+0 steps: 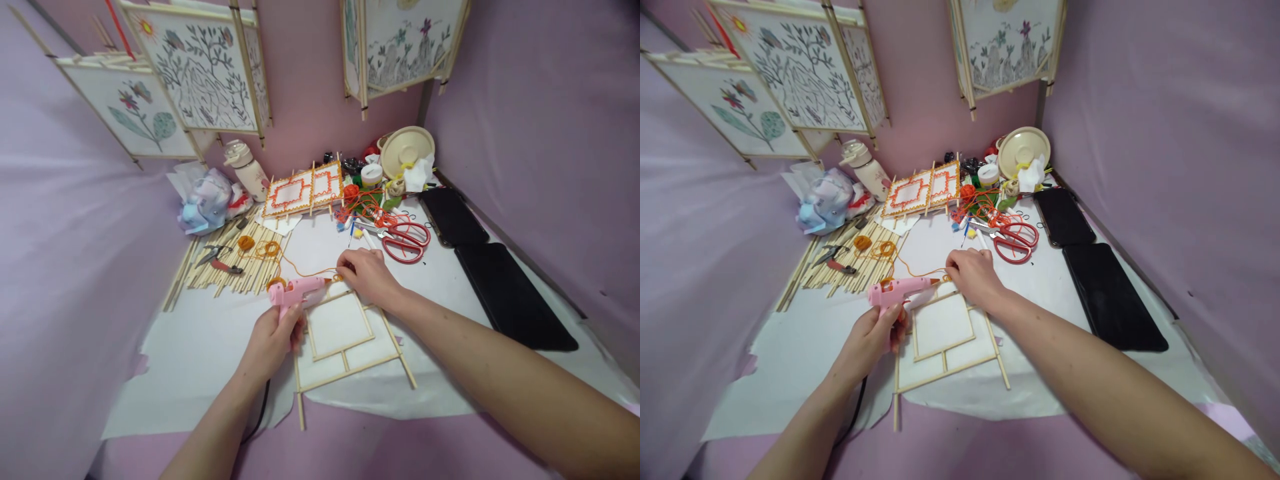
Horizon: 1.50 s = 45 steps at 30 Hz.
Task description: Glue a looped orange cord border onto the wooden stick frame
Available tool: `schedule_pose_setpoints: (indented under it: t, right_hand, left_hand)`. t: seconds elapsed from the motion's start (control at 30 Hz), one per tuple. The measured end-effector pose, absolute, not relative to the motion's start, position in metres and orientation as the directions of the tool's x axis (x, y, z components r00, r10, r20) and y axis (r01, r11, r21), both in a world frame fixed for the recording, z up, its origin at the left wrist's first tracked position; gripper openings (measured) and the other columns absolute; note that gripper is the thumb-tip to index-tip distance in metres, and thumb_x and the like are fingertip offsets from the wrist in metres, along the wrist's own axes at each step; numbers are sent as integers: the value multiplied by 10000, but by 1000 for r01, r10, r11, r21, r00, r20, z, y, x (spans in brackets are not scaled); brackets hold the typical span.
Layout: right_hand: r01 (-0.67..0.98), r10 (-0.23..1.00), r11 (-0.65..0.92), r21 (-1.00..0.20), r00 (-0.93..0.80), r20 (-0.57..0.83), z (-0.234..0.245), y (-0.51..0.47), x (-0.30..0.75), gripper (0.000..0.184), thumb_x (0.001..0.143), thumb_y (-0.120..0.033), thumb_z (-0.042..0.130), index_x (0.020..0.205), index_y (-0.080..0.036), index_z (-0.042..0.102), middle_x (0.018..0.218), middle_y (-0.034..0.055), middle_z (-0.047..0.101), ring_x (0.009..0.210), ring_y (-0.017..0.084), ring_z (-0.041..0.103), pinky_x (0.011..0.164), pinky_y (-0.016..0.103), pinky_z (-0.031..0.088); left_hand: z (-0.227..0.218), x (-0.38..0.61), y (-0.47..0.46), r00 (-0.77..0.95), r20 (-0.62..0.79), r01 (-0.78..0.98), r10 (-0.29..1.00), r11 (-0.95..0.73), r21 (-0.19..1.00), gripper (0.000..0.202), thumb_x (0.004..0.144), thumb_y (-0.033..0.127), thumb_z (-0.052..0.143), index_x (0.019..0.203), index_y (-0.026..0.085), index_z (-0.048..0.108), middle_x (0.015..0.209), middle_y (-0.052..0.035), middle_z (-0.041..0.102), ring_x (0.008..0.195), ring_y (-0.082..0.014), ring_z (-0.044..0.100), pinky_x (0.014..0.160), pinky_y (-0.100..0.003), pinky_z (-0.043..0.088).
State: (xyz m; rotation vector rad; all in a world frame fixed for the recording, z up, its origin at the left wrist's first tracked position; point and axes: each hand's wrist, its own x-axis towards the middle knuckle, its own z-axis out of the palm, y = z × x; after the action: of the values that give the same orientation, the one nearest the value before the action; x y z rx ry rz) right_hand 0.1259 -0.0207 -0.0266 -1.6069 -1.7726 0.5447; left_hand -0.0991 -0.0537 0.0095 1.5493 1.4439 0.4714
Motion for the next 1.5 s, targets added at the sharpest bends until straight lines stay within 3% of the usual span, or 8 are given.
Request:
schedule_pose_setpoints:
  t: [1.5]
  right_hand:
    - [692, 973, 175, -700, -14, 229, -29, -20, 125, 114, 855, -178, 564, 758, -206, 618, 752, -20, 665, 787, 156, 546, 769, 319, 230]
  left_hand:
    - [12, -106, -53, 245, -292, 672, 925, 55, 738, 499, 930, 551, 392, 660, 175, 576, 504, 7, 557, 505, -155, 519, 549, -258, 390]
